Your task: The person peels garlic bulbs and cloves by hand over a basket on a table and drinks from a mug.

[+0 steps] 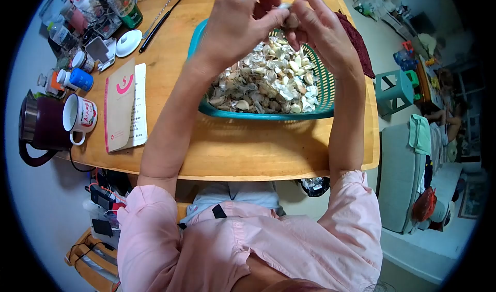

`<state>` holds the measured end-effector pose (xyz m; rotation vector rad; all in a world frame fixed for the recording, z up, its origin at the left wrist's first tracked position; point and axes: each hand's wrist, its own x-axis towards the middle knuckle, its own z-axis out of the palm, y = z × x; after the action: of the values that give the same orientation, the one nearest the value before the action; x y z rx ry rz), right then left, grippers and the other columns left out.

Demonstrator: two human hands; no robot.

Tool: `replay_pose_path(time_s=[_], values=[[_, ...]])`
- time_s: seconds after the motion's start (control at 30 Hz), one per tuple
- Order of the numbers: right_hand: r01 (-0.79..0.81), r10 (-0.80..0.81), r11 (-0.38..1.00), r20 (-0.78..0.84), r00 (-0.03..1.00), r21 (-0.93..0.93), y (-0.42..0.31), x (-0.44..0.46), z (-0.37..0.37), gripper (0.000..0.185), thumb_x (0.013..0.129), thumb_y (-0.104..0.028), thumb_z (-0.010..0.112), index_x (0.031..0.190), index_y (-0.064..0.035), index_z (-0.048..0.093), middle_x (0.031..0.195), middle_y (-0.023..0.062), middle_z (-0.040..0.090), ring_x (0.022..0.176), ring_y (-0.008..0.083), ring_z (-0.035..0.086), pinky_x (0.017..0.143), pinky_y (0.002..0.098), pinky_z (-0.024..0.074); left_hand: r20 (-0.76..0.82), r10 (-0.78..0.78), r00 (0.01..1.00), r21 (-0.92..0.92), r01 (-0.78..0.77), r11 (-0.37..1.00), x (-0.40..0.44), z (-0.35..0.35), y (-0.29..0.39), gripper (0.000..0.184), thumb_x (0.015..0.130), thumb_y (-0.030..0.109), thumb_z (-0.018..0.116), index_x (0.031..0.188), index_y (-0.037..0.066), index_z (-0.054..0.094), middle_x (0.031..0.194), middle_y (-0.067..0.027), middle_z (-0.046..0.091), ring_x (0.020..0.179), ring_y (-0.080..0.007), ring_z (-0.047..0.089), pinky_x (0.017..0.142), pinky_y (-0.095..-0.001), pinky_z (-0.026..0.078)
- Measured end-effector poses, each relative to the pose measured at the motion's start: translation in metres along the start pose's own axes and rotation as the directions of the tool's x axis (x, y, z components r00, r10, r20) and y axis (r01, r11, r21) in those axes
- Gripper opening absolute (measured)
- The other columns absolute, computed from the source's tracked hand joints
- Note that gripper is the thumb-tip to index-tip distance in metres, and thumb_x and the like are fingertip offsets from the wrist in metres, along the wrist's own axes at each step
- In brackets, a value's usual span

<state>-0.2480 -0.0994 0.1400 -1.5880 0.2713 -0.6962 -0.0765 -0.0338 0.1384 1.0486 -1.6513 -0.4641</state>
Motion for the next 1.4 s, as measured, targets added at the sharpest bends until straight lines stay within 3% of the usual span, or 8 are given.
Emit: replay_pose_path(time_s=[0.07, 0.23, 0.43, 0.63, 0.83, 0.87, 0.97, 1.4], values=[[0.023, -0.051, 0.966, -0.105, 0.993, -0.258, 0.002, 0.003, -0.001, 0.037, 0.093, -0.023, 0.061, 0.12, 0.0023, 0.055, 0.089, 0.0041, 0.062, 0.074, 0.0082, 0.058, 0.066, 0.0232, 0.0494, -0.047, -0.214, 0.976, 0.017, 0.215, 0.976, 0.001, -0.007, 0.011, 0.025, 0.09, 0.022, 0.063, 0.089, -0.002, 0.056, 0.073, -0.009, 0.061, 0.072, -0.0114, 0.061, 0.062, -0.0267, 0.049], [0.098, -0.145, 0.931, -0.11, 0.983, -0.352, 0.006, 0.003, 0.009, 0.033, 0.096, -0.023, 0.056, 0.12, -0.0001, 0.055, 0.081, 0.0014, 0.058, 0.063, 0.0057, 0.051, 0.058, 0.0204, 0.0449, -0.12, -0.209, 0.971, 0.232, 0.232, 0.944, 0.002, -0.004, -0.002, 0.042, 0.091, 0.04, 0.06, 0.086, -0.002, 0.06, 0.07, -0.0108, 0.062, 0.069, -0.0182, 0.061, 0.063, -0.0319, 0.049], [-0.053, -0.183, 0.768, -0.298, 0.937, -0.638, -0.007, 0.0, 0.04, 0.023, 0.102, -0.02, 0.041, 0.115, -0.0019, 0.049, 0.076, -0.0017, 0.051, 0.066, 0.0052, 0.046, 0.057, 0.0207, 0.0396, -0.037, -0.082, 0.996, -0.212, 0.072, 0.975, -0.001, 0.01, -0.012, 0.05, 0.099, 0.04, 0.045, 0.091, -0.003, 0.068, 0.077, -0.0093, 0.068, 0.069, -0.0131, 0.062, 0.064, -0.0264, 0.049], [0.102, -0.253, 0.871, -0.262, 0.931, -0.481, 0.002, 0.002, 0.035, 0.021, 0.102, -0.021, 0.044, 0.111, -0.0033, 0.05, 0.073, -0.0048, 0.042, 0.062, 0.0026, 0.037, 0.052, 0.0179, 0.0312, -0.194, 0.126, 0.973, -0.226, -0.169, 0.959, 0.0, 0.024, -0.019, 0.043, 0.102, 0.031, 0.041, 0.094, -0.002, 0.066, 0.071, -0.0036, 0.063, 0.062, -0.0099, 0.055, 0.059, -0.0246, 0.047], [0.023, -0.053, 0.994, -0.289, 0.956, -0.106, -0.003, 0.002, 0.028, 0.014, 0.101, -0.022, 0.044, 0.1, -0.0081, 0.049, 0.07, -0.004, 0.042, 0.055, 0.0029, 0.035, 0.047, 0.0171, 0.0276, -0.074, -0.044, 0.996, -0.254, 0.024, 0.967, -0.001, 0.012, -0.013, 0.048, 0.103, 0.036, 0.035, 0.079, 0.003, 0.06, 0.061, 0.0027, 0.05, 0.051, -0.0049, 0.04, 0.047, -0.0227, 0.035], [0.006, -0.014, 1.0, -0.286, 0.958, -0.026, -0.001, 0.004, 0.024, 0.014, 0.101, -0.022, 0.044, 0.1, -0.0083, 0.049, 0.07, -0.0038, 0.042, 0.055, 0.0031, 0.035, 0.047, 0.0171, 0.0276, 0.193, -0.155, 0.969, -0.584, 0.24, 0.776, 0.005, -0.001, -0.023, 0.042, 0.101, 0.033, 0.042, 0.079, 0.002, 0.06, 0.062, 0.0, 0.053, 0.051, -0.0072, 0.044, 0.048, -0.0241, 0.038], [-0.026, 0.059, 0.993, -0.286, 0.956, 0.119, 0.003, 0.005, 0.014, 0.015, 0.101, -0.021, 0.043, 0.106, -0.0077, 0.049, 0.07, -0.0033, 0.042, 0.055, 0.004, 0.035, 0.047, 0.0171, 0.0274, 0.294, -0.282, 0.913, -0.657, 0.408, 0.634, 0.001, -0.002, -0.026, 0.034, 0.097, 0.032, 0.053, 0.094, -0.001, 0.058, 0.071, 0.0022, 0.05, 0.06, -0.0041, 0.045, 0.043, -0.0188, 0.034], [-0.071, 0.103, 0.992, -0.339, 0.935, 0.107, 0.006, 0.005, 0.01, 0.023, 0.099, -0.018, 0.048, 0.119, -0.0079, 0.048, 0.07, -0.0018, 0.049, 0.055, 0.0045, 0.041, 0.047, 0.0172, 0.031, 0.266, -0.253, 0.93, -0.241, 0.318, 0.917, 0.001, -0.015, -0.022, 0.018, 0.094, 0.018, 0.054, 0.097, 0.002, 0.059, 0.078, 0.0, 0.059, 0.064, -0.0041, 0.055, 0.05, -0.0168, 0.042]])
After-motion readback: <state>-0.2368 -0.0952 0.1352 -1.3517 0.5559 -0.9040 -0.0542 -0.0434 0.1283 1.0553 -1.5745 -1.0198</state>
